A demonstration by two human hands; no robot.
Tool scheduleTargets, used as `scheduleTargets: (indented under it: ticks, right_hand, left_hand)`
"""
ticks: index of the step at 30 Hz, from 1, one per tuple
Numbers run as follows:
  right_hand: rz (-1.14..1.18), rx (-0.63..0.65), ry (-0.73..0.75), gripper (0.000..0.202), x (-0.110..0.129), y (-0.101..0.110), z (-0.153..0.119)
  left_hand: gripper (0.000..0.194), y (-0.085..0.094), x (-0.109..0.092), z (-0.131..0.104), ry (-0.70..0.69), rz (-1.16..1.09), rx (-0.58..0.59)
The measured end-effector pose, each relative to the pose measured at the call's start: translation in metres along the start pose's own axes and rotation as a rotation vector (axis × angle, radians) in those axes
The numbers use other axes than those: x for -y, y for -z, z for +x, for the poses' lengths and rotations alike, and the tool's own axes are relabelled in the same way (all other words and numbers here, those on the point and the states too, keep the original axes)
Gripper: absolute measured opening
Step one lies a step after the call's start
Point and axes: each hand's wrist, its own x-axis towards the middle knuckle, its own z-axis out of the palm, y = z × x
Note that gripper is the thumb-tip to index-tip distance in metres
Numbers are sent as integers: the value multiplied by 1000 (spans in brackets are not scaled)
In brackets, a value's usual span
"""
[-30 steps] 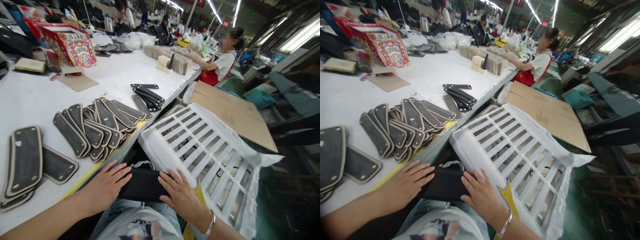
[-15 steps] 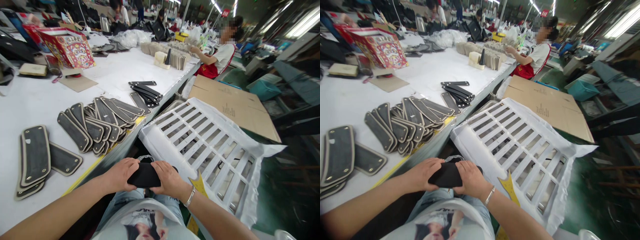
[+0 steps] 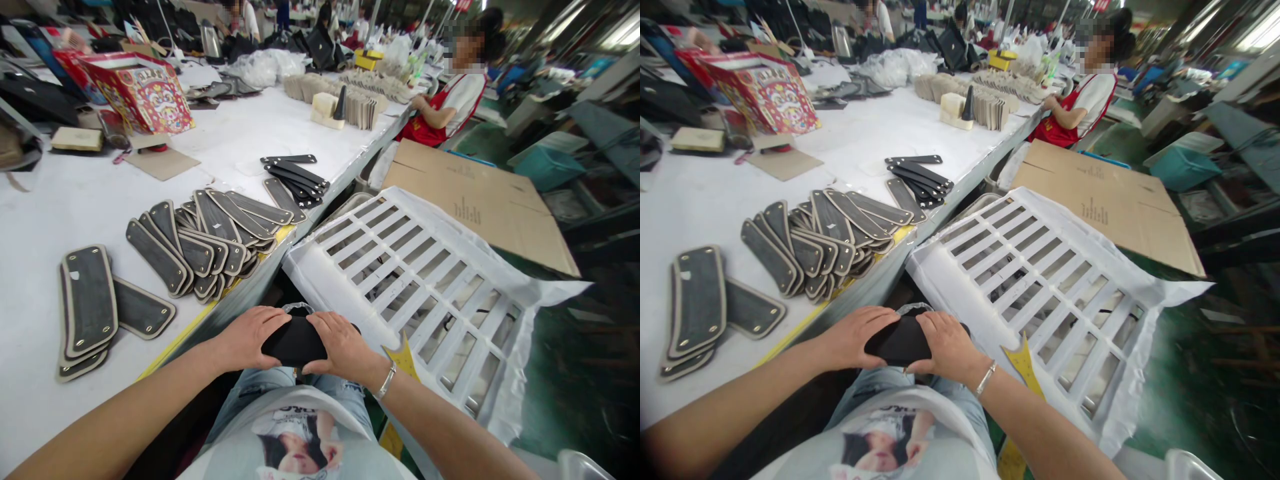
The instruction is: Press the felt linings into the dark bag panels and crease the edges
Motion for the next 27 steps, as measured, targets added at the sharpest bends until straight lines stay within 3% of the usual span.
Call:
scheduleTargets:
  ticks: [6, 11, 22, 27]
  right_hand:
    - [-37, 18, -91, 62, 3, -3, 7]
    - [-79, 85, -153, 55, 0, -5, 14]
    - [-31, 191, -237, 49, 7, 1, 32]
    - [18, 222, -213, 44, 15, 0, 50]
  left_hand:
    - [81, 1, 2, 2, 40, 1, 55]
    - [92, 10, 15, 0, 72, -88, 122]
    - [52, 16, 25, 0, 175, -358, 95]
    - [51, 16, 26, 2, 178, -388, 89]
